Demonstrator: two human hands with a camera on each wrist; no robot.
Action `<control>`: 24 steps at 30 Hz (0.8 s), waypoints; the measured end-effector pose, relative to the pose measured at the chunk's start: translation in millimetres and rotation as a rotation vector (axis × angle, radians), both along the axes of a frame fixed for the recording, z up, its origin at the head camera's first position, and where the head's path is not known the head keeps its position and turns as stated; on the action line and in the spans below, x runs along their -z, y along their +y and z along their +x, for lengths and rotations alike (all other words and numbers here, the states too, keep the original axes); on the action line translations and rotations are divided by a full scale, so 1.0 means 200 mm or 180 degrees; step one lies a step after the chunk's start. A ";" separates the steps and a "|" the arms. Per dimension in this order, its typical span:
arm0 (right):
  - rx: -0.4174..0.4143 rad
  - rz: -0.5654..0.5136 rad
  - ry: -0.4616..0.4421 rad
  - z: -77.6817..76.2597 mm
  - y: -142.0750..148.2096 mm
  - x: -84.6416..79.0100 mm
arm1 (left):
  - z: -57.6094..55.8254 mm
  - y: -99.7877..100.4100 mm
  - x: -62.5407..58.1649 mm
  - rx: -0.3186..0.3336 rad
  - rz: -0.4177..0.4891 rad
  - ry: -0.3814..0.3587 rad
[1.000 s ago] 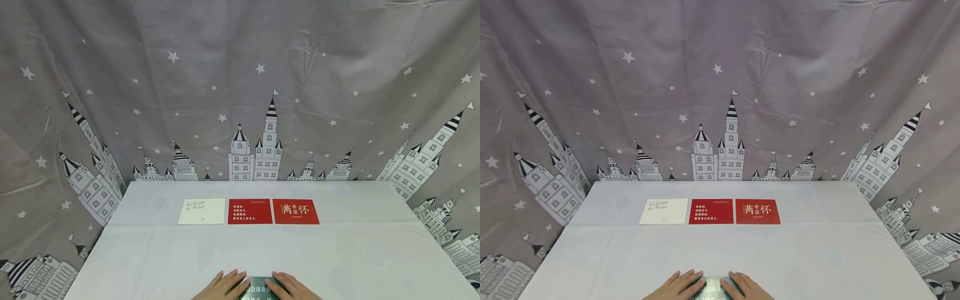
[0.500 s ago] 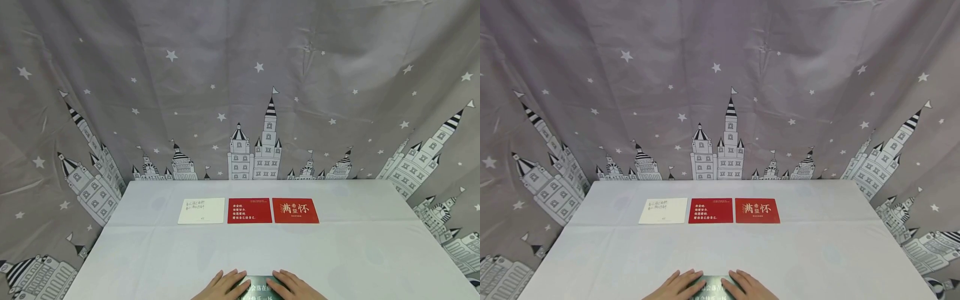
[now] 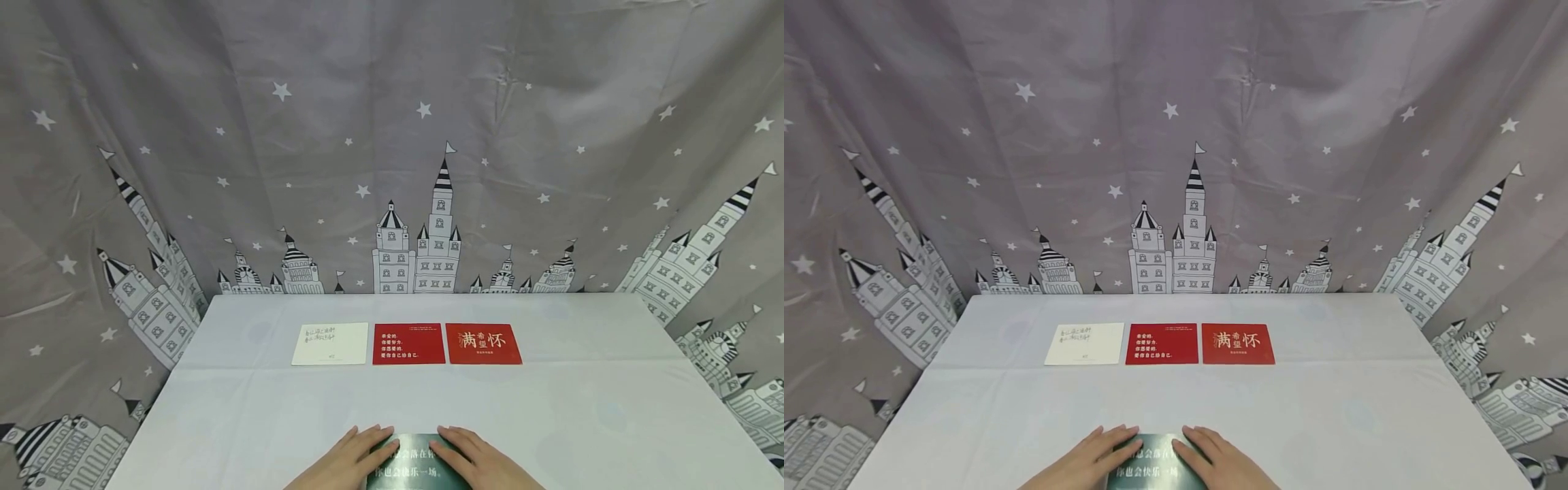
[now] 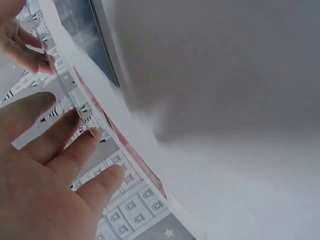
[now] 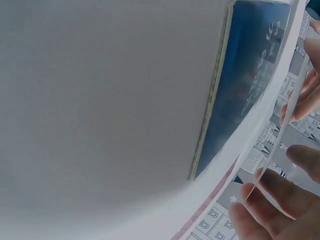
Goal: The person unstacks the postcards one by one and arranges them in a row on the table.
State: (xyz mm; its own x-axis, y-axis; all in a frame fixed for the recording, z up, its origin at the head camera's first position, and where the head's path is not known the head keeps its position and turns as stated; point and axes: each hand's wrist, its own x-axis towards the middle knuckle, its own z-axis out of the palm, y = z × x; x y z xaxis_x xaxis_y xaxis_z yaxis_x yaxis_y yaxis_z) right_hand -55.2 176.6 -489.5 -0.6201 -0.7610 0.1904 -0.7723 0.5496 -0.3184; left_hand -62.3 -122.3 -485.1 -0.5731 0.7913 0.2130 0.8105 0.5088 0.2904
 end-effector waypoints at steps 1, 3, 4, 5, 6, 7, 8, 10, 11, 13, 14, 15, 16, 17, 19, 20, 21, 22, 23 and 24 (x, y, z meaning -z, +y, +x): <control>-0.0004 0.0006 -0.0024 0.00 0.00 0.00 | 0.00 0.00 -0.01 -0.0010 0.0001 -0.0007; -0.0009 0.0026 -0.0089 -0.01 -0.01 -0.01 | -0.01 -0.01 -0.01 -0.0027 0.0011 -0.0043; -0.0011 0.0035 -0.0130 -0.01 -0.01 -0.02 | -0.01 -0.02 -0.02 -0.0036 0.0020 -0.0055; -0.0016 0.0046 -0.0171 -0.02 -0.02 -0.02 | -0.01 -0.02 -0.02 -0.0043 0.0034 -0.0070; -0.0016 0.0059 -0.0209 -0.02 -0.02 -0.03 | -0.01 -0.03 -0.02 -0.0051 0.0043 -0.0081; -0.0016 0.0069 -0.0242 -0.02 -0.03 -0.04 | -0.01 -0.03 -0.02 -0.0063 0.0049 -0.0095; -0.0015 0.0073 -0.0272 -0.03 -0.03 -0.04 | -0.01 -0.04 -0.03 -0.0081 0.0044 -0.0114; -0.0011 0.0077 -0.0321 -0.03 -0.04 -0.05 | -0.02 -0.05 -0.03 -0.0123 0.0037 -0.0147; -0.0006 0.0080 -0.0344 -0.04 -0.05 -0.06 | -0.02 -0.05 -0.04 -0.0146 0.0029 -0.0175; 0.0001 0.0096 -0.0374 -0.04 -0.06 -0.06 | -0.02 -0.06 -0.05 -0.0198 0.0021 -0.0247; 0.0010 0.0104 -0.0392 -0.05 -0.07 -0.07 | -0.02 -0.06 -0.05 -0.0226 0.0019 -0.0296; 0.0016 0.0118 -0.0398 -0.05 -0.07 -0.07 | -0.01 -0.07 -0.05 -0.0256 0.0014 -0.0340; 0.0018 0.0134 -0.0386 -0.05 -0.08 -0.07 | -0.01 -0.07 -0.06 -0.0288 0.0012 -0.0378; 0.0019 0.0143 -0.0373 -0.05 -0.09 -0.07 | -0.01 -0.08 -0.06 -0.0319 0.0011 -0.0412; 0.0022 0.0159 -0.0343 -0.06 -0.10 -0.07 | -0.01 -0.09 -0.06 -0.0382 0.0007 -0.0479; 0.0023 0.0162 -0.0327 -0.06 -0.11 -0.08 | -0.01 -0.09 -0.07 -0.0415 -0.0003 -0.0509; 0.0020 0.0156 -0.0313 -0.06 -0.11 -0.08 | -0.01 -0.10 -0.07 -0.0445 -0.0013 -0.0526; 0.0023 0.0152 -0.0303 -0.06 -0.12 -0.08 | -0.01 -0.10 -0.07 -0.0472 -0.0017 -0.0545; 0.0029 0.0144 -0.0301 -0.06 -0.13 -0.08 | -0.01 -0.10 -0.08 -0.0500 -0.0026 -0.0559; 0.0036 0.0140 -0.0287 -0.06 -0.13 -0.08 | -0.01 -0.11 -0.08 -0.0524 -0.0031 -0.0566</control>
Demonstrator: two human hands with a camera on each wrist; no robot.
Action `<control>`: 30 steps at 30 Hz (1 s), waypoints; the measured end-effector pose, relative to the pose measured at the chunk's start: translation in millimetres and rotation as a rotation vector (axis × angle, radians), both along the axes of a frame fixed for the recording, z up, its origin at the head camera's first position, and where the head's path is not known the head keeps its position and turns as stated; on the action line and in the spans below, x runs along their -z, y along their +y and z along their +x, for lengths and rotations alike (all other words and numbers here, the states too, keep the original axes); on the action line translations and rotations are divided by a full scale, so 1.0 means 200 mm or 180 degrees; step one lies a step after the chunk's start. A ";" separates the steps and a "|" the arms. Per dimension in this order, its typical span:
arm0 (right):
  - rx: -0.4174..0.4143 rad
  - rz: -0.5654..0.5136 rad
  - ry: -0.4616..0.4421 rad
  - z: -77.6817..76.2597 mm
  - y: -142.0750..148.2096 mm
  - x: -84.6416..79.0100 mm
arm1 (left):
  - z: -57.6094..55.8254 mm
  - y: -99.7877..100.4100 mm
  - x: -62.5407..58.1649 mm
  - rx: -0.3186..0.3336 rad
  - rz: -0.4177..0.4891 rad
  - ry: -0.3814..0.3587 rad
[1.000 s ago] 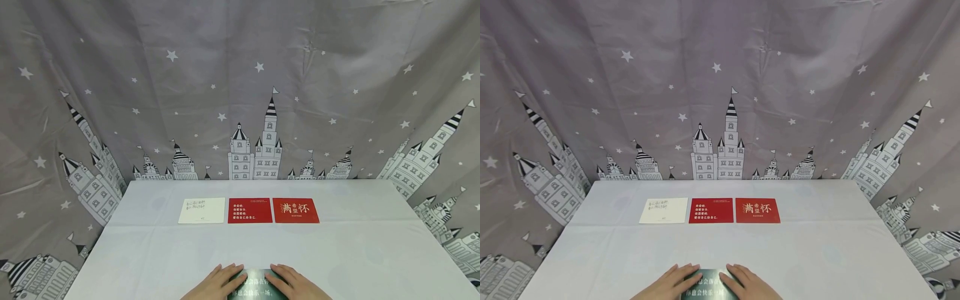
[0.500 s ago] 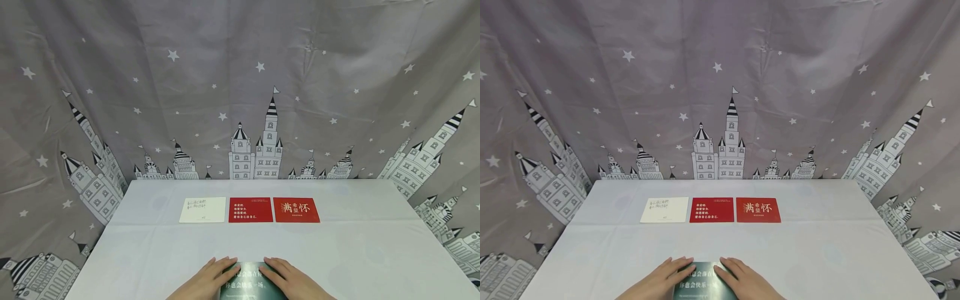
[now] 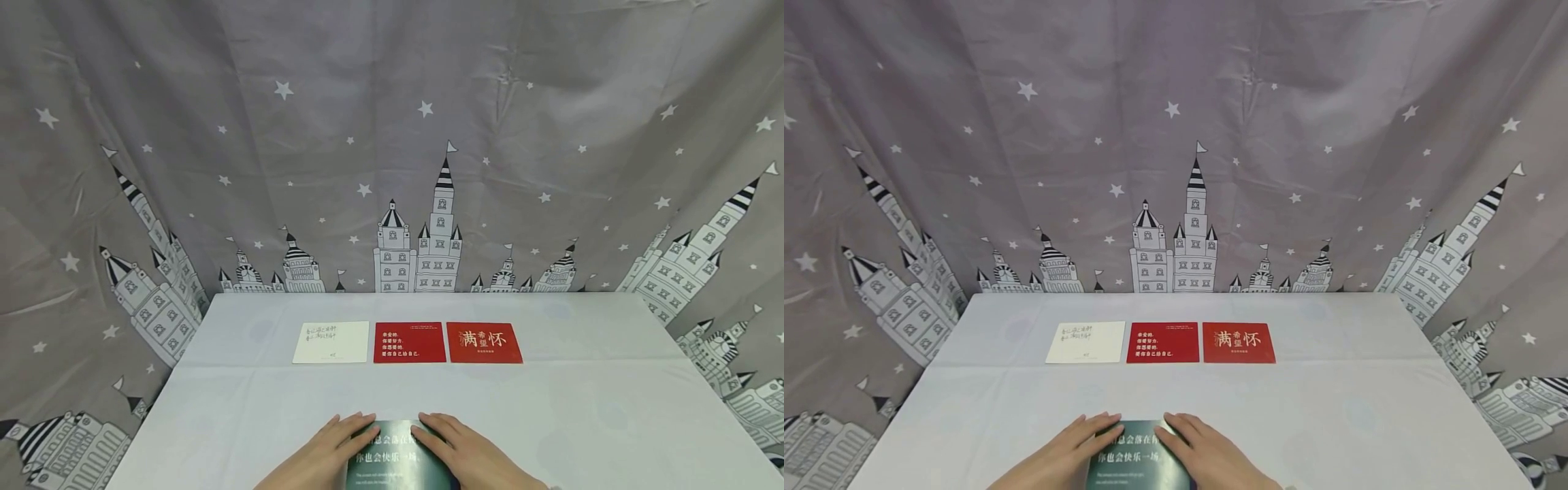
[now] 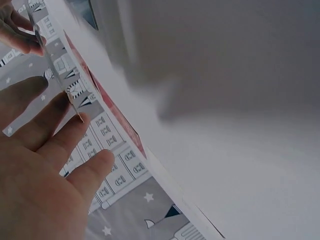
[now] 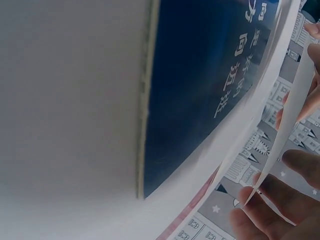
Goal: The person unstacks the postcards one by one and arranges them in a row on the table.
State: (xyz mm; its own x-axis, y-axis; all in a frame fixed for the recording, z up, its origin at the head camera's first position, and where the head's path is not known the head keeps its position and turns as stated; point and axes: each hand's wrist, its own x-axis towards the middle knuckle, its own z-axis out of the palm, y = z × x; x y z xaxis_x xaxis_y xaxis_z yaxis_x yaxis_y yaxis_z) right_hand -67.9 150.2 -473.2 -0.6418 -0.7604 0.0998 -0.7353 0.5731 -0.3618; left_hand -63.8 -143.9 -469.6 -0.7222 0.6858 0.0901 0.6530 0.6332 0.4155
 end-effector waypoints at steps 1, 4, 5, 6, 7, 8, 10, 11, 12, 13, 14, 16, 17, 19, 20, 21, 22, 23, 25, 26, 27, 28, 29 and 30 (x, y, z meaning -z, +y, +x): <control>0.0005 0.0000 0.0014 0.00 -0.01 0.00 | 0.00 0.00 0.00 -0.0021 -0.0001 -0.0003; 0.0006 0.0004 0.0051 -0.01 -0.02 -0.01 | -0.01 -0.02 0.00 -0.0075 -0.0021 0.0042; 0.0006 0.0006 0.0052 -0.01 -0.03 -0.01 | -0.01 -0.03 0.00 -0.0088 -0.0028 0.0049; 0.0008 0.0010 0.0044 -0.02 -0.04 -0.01 | -0.01 -0.04 0.00 -0.0100 -0.0027 0.0058; 0.0010 0.0007 0.0019 -0.02 -0.05 -0.01 | -0.01 -0.04 0.00 -0.0115 -0.0020 0.0063; 0.0015 0.0007 -0.0001 -0.02 -0.05 -0.01 | -0.01 -0.05 0.00 -0.0127 -0.0021 0.0070; 0.0026 0.0024 -0.0038 -0.03 -0.07 -0.02 | -0.02 -0.07 0.00 -0.0143 -0.0010 0.0120; 0.0023 0.0018 -0.0034 -0.03 -0.08 -0.02 | -0.02 -0.07 0.00 -0.0165 -0.0007 0.0119; 0.0025 0.0020 -0.0030 -0.04 -0.08 -0.02 | -0.02 -0.08 0.00 -0.0195 -0.0004 0.0086; 0.0028 0.0024 -0.0032 -0.04 -0.09 -0.02 | -0.02 -0.08 -0.01 -0.0223 -0.0003 0.0060; 0.0023 0.0033 -0.0006 -0.04 -0.10 -0.02 | -0.02 -0.09 -0.01 -0.0242 -0.0006 0.0038; 0.0004 0.0041 0.0054 -0.05 -0.11 -0.02 | -0.03 -0.10 -0.02 -0.0263 0.0008 0.0004; -0.0003 0.0041 0.0076 -0.06 -0.12 -0.02 | -0.03 -0.10 -0.02 -0.0271 0.0017 -0.0032; -0.0025 0.0053 0.0110 -0.07 -0.13 -0.02 | -0.04 -0.12 -0.02 -0.0238 0.0031 0.0019; -0.0043 0.0053 0.0144 -0.07 -0.13 -0.02 | -0.05 -0.12 -0.02 -0.0223 0.0037 0.0036; -0.0059 0.0051 0.0171 -0.07 -0.14 -0.02 | -0.05 -0.13 -0.02 -0.0218 0.0035 0.0056; -0.0073 0.0049 0.0199 -0.08 -0.15 -0.02 | -0.05 -0.14 -0.03 -0.0215 0.0029 0.0029; -0.0086 0.0052 0.0236 -0.08 -0.15 -0.02 | -0.05 -0.15 -0.03 -0.0220 0.0025 -0.0009; -0.0107 0.0061 0.0313 -0.09 -0.17 -0.02 | -0.06 -0.17 -0.03 -0.0228 0.0022 -0.0094; -0.0116 0.0069 0.0345 -0.09 -0.17 -0.02 | -0.06 -0.18 -0.03 -0.0241 0.0024 -0.0144; -0.0120 0.0075 0.0370 -0.10 -0.18 -0.02 | -0.06 -0.18 -0.03 -0.0247 0.0019 -0.0184; -0.0122 0.0084 0.0384 -0.10 -0.19 -0.02 | -0.06 -0.19 -0.03 -0.0260 0.0030 -0.0261; -0.0115 0.0099 0.0379 -0.10 -0.20 -0.02 | -0.07 -0.19 -0.03 -0.0272 0.0042 -0.0286; -0.0117 0.0106 0.0379 -0.10 -0.21 -0.02 | -0.07 -0.20 -0.03 -0.0288 0.0052 -0.0325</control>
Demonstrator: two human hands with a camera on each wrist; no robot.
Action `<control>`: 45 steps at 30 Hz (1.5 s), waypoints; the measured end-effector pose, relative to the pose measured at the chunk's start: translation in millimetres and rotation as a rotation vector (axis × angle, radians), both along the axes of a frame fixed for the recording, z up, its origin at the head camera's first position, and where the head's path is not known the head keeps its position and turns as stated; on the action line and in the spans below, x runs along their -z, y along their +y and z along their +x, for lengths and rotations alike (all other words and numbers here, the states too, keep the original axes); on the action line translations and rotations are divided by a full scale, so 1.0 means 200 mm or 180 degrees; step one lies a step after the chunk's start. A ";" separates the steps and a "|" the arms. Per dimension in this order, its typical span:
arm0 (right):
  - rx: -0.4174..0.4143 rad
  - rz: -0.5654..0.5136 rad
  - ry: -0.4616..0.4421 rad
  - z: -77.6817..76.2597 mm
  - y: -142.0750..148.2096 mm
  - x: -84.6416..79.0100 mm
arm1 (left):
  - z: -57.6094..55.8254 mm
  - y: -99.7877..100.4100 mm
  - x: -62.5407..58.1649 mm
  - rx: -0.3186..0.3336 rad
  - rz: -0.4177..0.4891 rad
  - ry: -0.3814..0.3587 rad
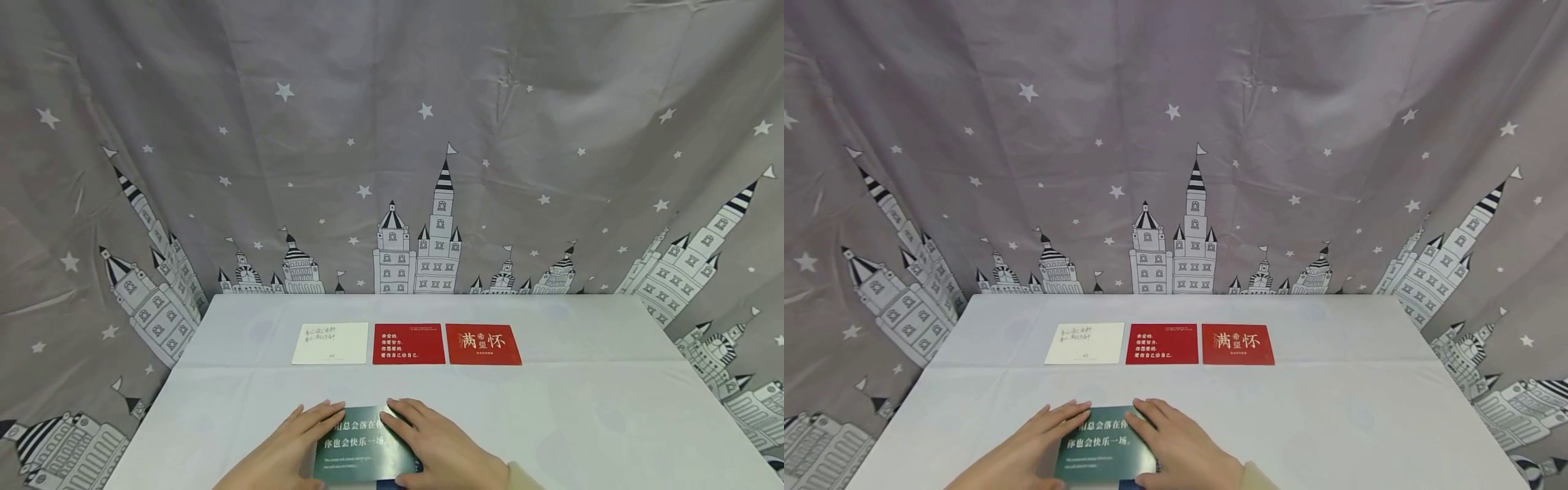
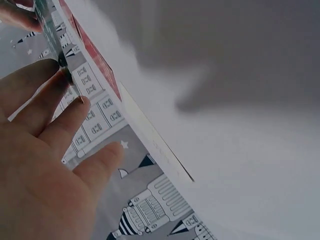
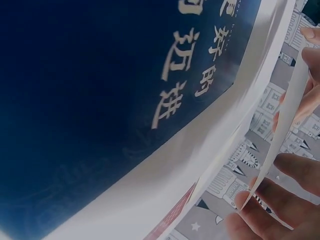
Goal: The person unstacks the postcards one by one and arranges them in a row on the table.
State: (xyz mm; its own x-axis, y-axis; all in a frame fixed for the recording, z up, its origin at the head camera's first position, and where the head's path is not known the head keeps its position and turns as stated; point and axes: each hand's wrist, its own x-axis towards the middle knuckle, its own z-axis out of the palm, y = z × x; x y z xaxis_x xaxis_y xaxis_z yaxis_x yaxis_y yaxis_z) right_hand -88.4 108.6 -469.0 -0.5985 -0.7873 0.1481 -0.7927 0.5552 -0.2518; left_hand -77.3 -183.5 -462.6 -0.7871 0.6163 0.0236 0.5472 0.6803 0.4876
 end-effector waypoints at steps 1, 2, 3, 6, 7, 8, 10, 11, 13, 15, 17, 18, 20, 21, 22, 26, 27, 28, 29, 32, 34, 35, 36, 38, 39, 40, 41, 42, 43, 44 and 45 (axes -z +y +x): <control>0.0008 0.0012 -0.0006 0.00 -0.01 0.00 | 0.00 -0.01 0.00 -0.0010 0.0006 -0.0014; 0.0007 0.0017 0.0000 -0.01 -0.02 0.00 | 0.00 -0.01 0.00 -0.0013 0.0016 -0.0014; 0.0014 0.0021 0.0012 -0.01 -0.03 0.00 | 0.00 -0.02 0.00 -0.0025 0.0025 -0.0035; 0.0022 0.0037 0.0065 -0.02 -0.06 0.00 | -0.01 -0.04 -0.01 -0.0046 0.0038 -0.0045; 0.0025 0.0044 0.0099 -0.02 -0.06 0.00 | -0.01 -0.05 -0.01 -0.0051 0.0038 -0.0034; 0.0019 0.0050 0.0146 -0.02 -0.07 0.00 | -0.01 -0.05 -0.01 -0.0065 0.0036 -0.0041; 0.0013 0.0070 0.0207 -0.03 -0.09 0.00 | -0.01 -0.07 -0.02 -0.0107 0.0033 -0.0084; 0.0011 0.0087 0.0236 -0.03 -0.10 0.00 | -0.01 -0.07 -0.02 -0.0125 0.0036 -0.0085; 0.0004 0.0140 0.0282 -0.04 -0.12 0.00 | -0.01 -0.08 -0.02 -0.0179 0.0055 -0.0108; 0.0003 0.0194 0.0298 -0.06 -0.14 0.00 | -0.02 -0.09 -0.02 -0.0219 0.0059 -0.0097; -0.0010 0.0242 0.0329 -0.07 -0.16 0.00 | -0.02 -0.10 -0.02 -0.0263 0.0063 -0.0092; -0.0015 0.0262 0.0350 -0.07 -0.16 0.00 | -0.02 -0.11 -0.02 -0.0290 0.0059 -0.0109; -0.0029 0.0291 0.0378 -0.08 -0.18 0.00 | -0.03 -0.12 -0.02 -0.0337 0.0029 -0.0143; -0.0033 0.0300 0.0375 -0.08 -0.19 0.00 | -0.03 -0.13 -0.02 -0.0347 0.0024 -0.0151; -0.0039 0.0309 0.0377 -0.09 -0.19 0.00 | -0.04 -0.13 -0.02 -0.0362 0.0021 -0.0185; -0.0036 0.0336 0.0324 -0.10 -0.22 -0.01 | -0.05 -0.16 -0.02 -0.0366 -0.0003 -0.0198; -0.0035 0.0339 0.0316 -0.11 -0.23 0.00 | -0.06 -0.16 -0.02 -0.0368 -0.0005 -0.0208; -0.0033 0.0343 0.0308 -0.11 -0.24 0.00 | -0.06 -0.17 -0.02 -0.0372 -0.0013 -0.0207; -0.0032 0.0346 0.0306 -0.11 -0.24 0.00 | -0.06 -0.18 -0.02 -0.0380 -0.0021 -0.0210; -0.0031 0.0359 0.0322 -0.13 -0.27 0.00 | -0.07 -0.20 -0.02 -0.0398 -0.0037 -0.0219; -0.0022 0.0369 0.0326 -0.13 -0.29 0.01 | -0.07 -0.21 -0.02 -0.0390 -0.0052 -0.0195; -0.0016 0.0377 0.0325 -0.14 -0.30 0.01 | -0.07 -0.21 -0.02 -0.0385 -0.0061 -0.0185; -0.0007 0.0385 0.0314 -0.14 -0.31 0.01 | -0.07 -0.22 -0.02 -0.0395 -0.0068 -0.0186; 0.0005 0.0400 0.0302 -0.15 -0.33 0.02 | -0.08 -0.23 -0.02 -0.0420 -0.0083 -0.0182; 0.0010 0.0403 0.0298 -0.15 -0.33 0.02 | -0.08 -0.24 -0.02 -0.0431 -0.0093 -0.0170; 0.0010 0.0410 0.0304 -0.16 -0.34 0.02 | -0.08 -0.24 -0.02 -0.0439 -0.0100 -0.0166; 0.0007 0.0416 0.0317 -0.16 -0.35 0.02 | -0.09 -0.25 -0.02 -0.0463 -0.0105 -0.0181; -0.0001 0.0417 0.0350 -0.16 -0.36 0.03 | -0.09 -0.25 -0.02 -0.0486 -0.0105 -0.0191; -0.0014 0.0415 0.0391 -0.17 -0.37 0.03 | -0.09 -0.26 -0.01 -0.0470 -0.0103 -0.0146; -0.0021 0.0414 0.0443 -0.17 -0.38 0.03 | -0.10 -0.27 -0.01 -0.0458 -0.0105 -0.0111; -0.0024 0.0419 0.0499 -0.18 -0.38 0.03 | -0.10 -0.28 -0.01 -0.0447 -0.0112 -0.0074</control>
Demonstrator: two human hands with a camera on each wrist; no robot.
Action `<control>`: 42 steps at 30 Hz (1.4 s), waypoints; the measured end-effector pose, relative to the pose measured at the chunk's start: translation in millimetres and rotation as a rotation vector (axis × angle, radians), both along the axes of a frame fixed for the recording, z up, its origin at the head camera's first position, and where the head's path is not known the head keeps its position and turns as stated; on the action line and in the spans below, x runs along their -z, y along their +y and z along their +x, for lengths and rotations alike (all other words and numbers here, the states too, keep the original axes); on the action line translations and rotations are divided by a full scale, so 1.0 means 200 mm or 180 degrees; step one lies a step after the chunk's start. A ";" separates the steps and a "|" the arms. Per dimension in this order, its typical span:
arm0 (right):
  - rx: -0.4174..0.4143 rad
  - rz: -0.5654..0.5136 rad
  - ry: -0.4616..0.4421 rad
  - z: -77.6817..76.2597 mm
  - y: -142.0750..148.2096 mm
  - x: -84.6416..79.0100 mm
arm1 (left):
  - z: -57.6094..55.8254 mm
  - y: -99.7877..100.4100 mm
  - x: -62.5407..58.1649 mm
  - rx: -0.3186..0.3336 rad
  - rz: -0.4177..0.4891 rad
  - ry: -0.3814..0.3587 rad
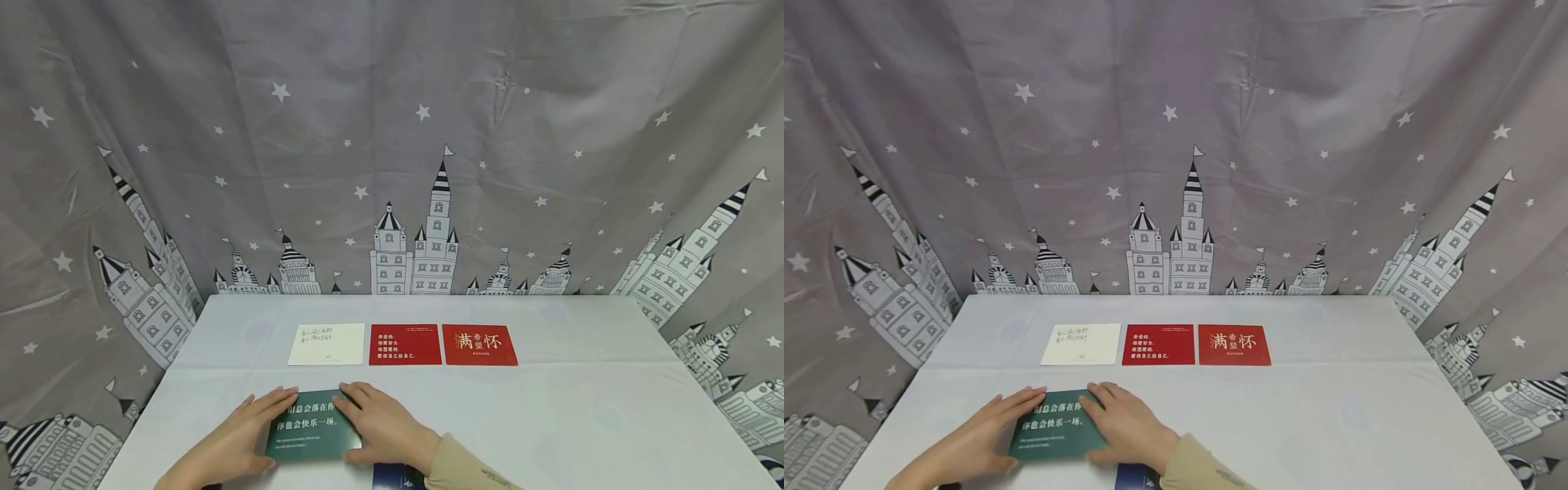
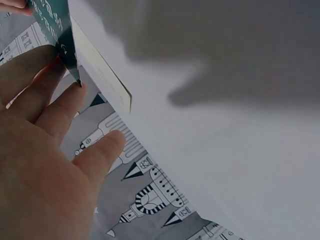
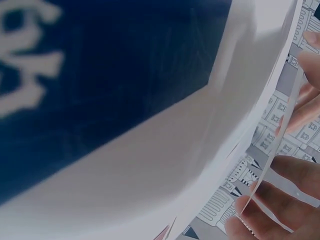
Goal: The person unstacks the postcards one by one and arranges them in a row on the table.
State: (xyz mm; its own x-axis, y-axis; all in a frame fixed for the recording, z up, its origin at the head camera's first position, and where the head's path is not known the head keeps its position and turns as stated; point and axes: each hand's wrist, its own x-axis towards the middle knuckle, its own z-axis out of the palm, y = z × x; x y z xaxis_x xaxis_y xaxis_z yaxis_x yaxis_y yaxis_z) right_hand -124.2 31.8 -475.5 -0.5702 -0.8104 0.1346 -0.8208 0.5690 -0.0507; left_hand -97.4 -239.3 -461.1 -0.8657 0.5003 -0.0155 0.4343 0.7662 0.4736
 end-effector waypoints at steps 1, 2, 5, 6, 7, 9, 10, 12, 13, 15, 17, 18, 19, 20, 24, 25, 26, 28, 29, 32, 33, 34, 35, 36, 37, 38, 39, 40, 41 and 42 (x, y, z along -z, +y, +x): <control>-0.0003 0.0003 0.0039 0.00 -0.01 0.00 | 0.00 -0.01 0.00 0.0010 0.0001 0.0013; -0.0002 0.0001 0.0079 -0.01 -0.02 0.01 | -0.01 -0.02 0.00 0.0014 0.0001 0.0033; 0.0014 0.0020 0.0097 -0.02 -0.04 0.01 | -0.01 -0.03 0.00 0.0010 -0.0021 0.0069; 0.0022 0.0034 0.0070 -0.02 -0.05 0.01 | -0.02 -0.04 0.00 0.0000 -0.0027 0.0061; 0.0026 0.0041 0.0045 -0.03 -0.06 0.02 | -0.02 -0.04 0.00 -0.0024 -0.0032 0.0038; 0.0035 0.0076 0.0011 -0.04 -0.08 0.02 | -0.03 -0.05 0.01 -0.0056 -0.0063 0.0043; 0.0041 0.0098 0.0007 -0.04 -0.09 0.02 | -0.03 -0.06 0.01 -0.0078 -0.0072 0.0031; 0.0050 0.0136 -0.0011 -0.04 -0.11 0.02 | -0.03 -0.07 0.01 -0.0125 -0.0088 -0.0017; 0.0050 0.0161 -0.0013 -0.05 -0.12 0.02 | -0.04 -0.08 0.02 -0.0144 -0.0102 -0.0030; 0.0058 0.0212 -0.0032 -0.05 -0.15 0.01 | -0.04 -0.09 0.02 -0.0169 -0.0126 -0.0053; 0.0055 0.0254 -0.0032 -0.06 -0.17 0.01 | -0.04 -0.10 0.03 -0.0200 -0.0140 -0.0075; 0.0050 0.0279 -0.0011 -0.06 -0.18 0.01 | -0.04 -0.11 0.03 -0.0215 -0.0149 -0.0076; 0.0051 0.0296 0.0000 -0.06 -0.19 0.01 | -0.05 -0.12 0.03 -0.0231 -0.0158 -0.0074; 0.0052 0.0310 0.0026 -0.06 -0.19 0.01 | -0.05 -0.12 0.04 -0.0240 -0.0169 -0.0065; 0.0060 0.0351 0.0072 -0.07 -0.23 0.01 | -0.05 -0.14 0.04 -0.0288 -0.0204 -0.0029; 0.0067 0.0356 0.0057 -0.08 -0.23 0.00 | -0.06 -0.15 0.04 -0.0291 -0.0218 -0.0026; 0.0070 0.0361 0.0041 -0.08 -0.23 0.00 | -0.06 -0.15 0.04 -0.0296 -0.0226 -0.0025; 0.0074 0.0367 -0.0008 -0.09 -0.24 0.01 | -0.07 -0.15 0.04 -0.0318 -0.0250 -0.0063; 0.0073 0.0370 -0.0032 -0.09 -0.25 0.01 | -0.07 -0.16 0.04 -0.0311 -0.0276 -0.0070; 0.0078 0.0387 -0.0050 -0.10 -0.27 0.02 | -0.08 -0.17 0.05 -0.0339 -0.0316 -0.0114; 0.0086 0.0388 -0.0058 -0.10 -0.27 0.02 | -0.08 -0.17 0.05 -0.0335 -0.0333 -0.0113; 0.0095 0.0388 -0.0067 -0.10 -0.28 0.02 | -0.09 -0.18 0.05 -0.0335 -0.0340 -0.0113; 0.0107 0.0387 -0.0079 -0.10 -0.29 0.03 | -0.09 -0.18 0.06 -0.0334 -0.0346 -0.0109; 0.0120 0.0390 -0.0084 -0.11 -0.29 0.03 | -0.09 -0.19 0.06 -0.0338 -0.0345 -0.0109; 0.0134 0.0390 -0.0103 -0.11 -0.30 0.03 | -0.10 -0.19 0.06 -0.0334 -0.0346 -0.0106; 0.0145 0.0389 -0.0120 -0.11 -0.30 0.03 | -0.10 -0.19 0.06 -0.0339 -0.0343 -0.0111; 0.0156 0.0392 -0.0128 -0.11 -0.31 0.03 | -0.11 -0.20 0.06 -0.0334 -0.0347 -0.0111; 0.0163 0.0396 -0.0136 -0.12 -0.31 0.03 | -0.11 -0.20 0.06 -0.0340 -0.0347 -0.0124; 0.0171 0.0398 -0.0149 -0.12 -0.31 0.03 | -0.11 -0.20 0.06 -0.0346 -0.0349 -0.0134; 0.0179 0.0401 -0.0164 -0.12 -0.32 0.03 | -0.11 -0.21 0.06 -0.0352 -0.0353 -0.0146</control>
